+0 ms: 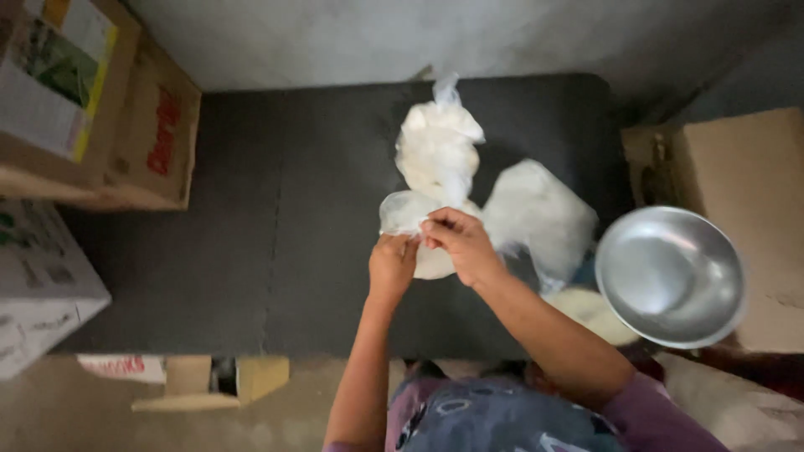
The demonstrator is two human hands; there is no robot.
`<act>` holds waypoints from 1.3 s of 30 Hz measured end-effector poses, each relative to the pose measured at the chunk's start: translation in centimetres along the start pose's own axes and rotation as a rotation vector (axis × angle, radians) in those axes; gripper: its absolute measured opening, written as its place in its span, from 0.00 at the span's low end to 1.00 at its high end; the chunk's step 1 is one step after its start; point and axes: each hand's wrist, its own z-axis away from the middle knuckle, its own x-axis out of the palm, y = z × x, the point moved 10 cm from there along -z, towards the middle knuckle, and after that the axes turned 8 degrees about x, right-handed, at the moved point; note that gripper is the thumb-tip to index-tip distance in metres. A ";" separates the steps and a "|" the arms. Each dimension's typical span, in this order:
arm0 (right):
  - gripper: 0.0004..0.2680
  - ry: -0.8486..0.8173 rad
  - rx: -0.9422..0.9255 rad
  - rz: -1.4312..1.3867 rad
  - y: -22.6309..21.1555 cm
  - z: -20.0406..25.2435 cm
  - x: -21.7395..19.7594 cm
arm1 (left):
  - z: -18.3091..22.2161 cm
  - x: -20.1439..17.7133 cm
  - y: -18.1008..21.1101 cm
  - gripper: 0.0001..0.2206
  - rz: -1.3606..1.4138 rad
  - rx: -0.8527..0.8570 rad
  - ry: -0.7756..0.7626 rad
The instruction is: Scooping white powder from a large sack into small plastic bags and weighing them on a scale.
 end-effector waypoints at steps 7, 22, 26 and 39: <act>0.03 0.012 0.088 0.066 4.6 -16.0 5.0 | -7.5 0.7 -17.3 0.07 -0.017 -0.016 0.046; 0.04 0.245 -0.068 0.271 4.5 -38.9 1.6 | -23.4 9.0 -33.9 0.06 0.237 -0.179 0.227; 0.04 0.290 -0.084 0.278 4.0 -38.8 0.1 | -24.6 13.9 -37.3 0.07 0.217 -0.193 0.116; 0.15 0.070 -0.143 -0.013 6.7 -18.6 -1.5 | -17.8 11.5 -26.3 0.19 0.735 -0.196 0.162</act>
